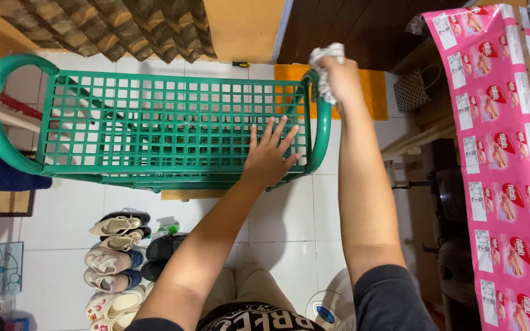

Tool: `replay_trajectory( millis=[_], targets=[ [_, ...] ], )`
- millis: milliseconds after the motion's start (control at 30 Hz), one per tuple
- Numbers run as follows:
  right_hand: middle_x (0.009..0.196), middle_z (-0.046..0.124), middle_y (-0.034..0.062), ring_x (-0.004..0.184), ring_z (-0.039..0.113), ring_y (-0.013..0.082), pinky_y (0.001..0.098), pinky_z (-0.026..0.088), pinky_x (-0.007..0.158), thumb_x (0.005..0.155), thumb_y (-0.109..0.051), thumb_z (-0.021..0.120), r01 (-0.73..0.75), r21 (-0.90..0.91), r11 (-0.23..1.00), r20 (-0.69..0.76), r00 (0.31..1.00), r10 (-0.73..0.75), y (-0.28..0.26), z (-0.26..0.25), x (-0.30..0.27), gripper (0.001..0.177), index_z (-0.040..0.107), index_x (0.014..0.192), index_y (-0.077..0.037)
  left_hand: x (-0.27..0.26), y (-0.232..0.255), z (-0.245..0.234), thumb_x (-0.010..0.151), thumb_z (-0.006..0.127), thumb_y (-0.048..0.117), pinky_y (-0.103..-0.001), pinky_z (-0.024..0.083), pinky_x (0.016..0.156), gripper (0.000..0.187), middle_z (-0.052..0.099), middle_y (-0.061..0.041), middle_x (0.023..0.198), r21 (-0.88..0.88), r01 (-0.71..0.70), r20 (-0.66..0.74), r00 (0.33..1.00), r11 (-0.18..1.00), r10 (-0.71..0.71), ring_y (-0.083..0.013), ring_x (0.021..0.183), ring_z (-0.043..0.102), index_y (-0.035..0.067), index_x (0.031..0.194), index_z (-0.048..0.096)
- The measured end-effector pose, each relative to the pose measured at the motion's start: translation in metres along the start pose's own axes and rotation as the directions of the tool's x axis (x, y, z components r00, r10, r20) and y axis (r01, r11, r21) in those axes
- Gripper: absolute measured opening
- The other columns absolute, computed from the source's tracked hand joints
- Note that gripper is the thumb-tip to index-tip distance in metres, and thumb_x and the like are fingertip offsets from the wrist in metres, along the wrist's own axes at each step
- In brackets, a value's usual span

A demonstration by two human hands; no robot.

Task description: Cleaning a green plastic multi-tier shelf using a cloth.

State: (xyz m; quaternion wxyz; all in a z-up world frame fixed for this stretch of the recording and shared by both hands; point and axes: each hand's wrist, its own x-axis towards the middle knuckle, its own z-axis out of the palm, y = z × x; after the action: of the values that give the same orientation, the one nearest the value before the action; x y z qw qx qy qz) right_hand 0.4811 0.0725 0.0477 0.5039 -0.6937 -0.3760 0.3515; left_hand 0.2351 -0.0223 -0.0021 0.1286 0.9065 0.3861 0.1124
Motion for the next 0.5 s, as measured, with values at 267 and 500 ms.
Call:
replay_trajectory(
  millis=[267, 500],
  targets=[
    [0.077, 0.069, 0.0052, 0.061, 0.063, 0.0129, 0.0319, 0.05, 0.054, 0.1, -0.021, 0.062, 0.165, 0.254, 0.953, -0.217, 0.97, -0.11, 0.059, 0.002, -0.05, 0.02, 0.069, 0.095, -0.003, -0.005, 0.0, 0.004, 0.102, 0.048, 0.056, -0.067, 0.012, 0.121, 0.067, 0.026, -0.01, 0.168, -0.035, -0.019, -0.088, 0.996, 0.999, 0.015, -0.0351, 0.155, 0.022, 0.025, 0.16, 0.033],
    [0.088, 0.068, 0.0076, 0.072, 0.06, 0.0181, 0.0327, 0.048, 0.063, 0.106, -0.014, 0.062, 0.163, 0.048, 0.985, 0.083, 0.983, -0.167, 0.145, 0.014, -0.046, 0.019, 0.066, 0.114, 0.002, -0.001, -0.003, 0.012, 0.103, 0.045, 0.057, -0.067, 0.01, 0.121, 0.067, 0.026, -0.01, 0.168, -0.026, -0.023, -0.08, 0.997, 0.999, 0.021, -0.0351, 0.155, 0.02, 0.024, 0.16, 0.033]
  ],
)
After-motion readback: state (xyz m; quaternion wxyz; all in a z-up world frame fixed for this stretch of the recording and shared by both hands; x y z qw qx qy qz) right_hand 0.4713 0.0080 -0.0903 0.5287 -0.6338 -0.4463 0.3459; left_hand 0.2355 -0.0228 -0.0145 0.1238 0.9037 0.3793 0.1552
